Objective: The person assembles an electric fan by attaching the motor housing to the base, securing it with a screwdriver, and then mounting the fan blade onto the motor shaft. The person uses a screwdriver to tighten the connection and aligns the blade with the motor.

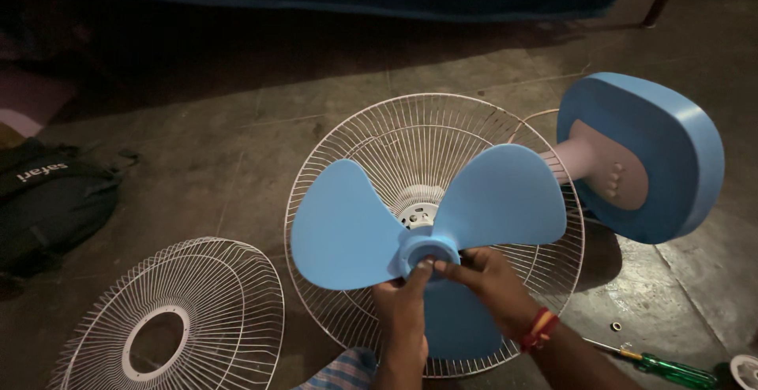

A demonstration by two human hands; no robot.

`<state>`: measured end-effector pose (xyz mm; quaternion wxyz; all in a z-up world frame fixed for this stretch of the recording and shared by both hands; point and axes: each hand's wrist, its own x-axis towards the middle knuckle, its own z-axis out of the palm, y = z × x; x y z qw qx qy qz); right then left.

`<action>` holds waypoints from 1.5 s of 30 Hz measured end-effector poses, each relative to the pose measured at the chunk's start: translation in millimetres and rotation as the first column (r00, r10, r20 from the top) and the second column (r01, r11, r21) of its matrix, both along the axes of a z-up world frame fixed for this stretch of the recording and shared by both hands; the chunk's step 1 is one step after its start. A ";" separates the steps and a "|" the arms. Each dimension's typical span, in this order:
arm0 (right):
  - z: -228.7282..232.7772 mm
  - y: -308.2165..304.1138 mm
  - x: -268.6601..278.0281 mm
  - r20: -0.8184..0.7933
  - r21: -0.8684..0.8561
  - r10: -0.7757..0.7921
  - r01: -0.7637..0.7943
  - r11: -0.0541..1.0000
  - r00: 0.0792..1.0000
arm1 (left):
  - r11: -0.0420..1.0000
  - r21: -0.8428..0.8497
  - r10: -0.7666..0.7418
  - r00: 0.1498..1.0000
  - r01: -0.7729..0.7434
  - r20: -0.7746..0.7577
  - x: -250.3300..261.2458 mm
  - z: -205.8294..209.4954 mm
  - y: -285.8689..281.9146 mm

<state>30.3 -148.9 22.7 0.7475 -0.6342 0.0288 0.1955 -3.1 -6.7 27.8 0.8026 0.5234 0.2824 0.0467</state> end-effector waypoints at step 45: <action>-30.7 8.3 9.7 0.238 -0.376 -0.096 0.183 0.908 0.966 | 0.883 0.469 0.104 0.987 -0.035 -0.122 15.3 -19.5 1.3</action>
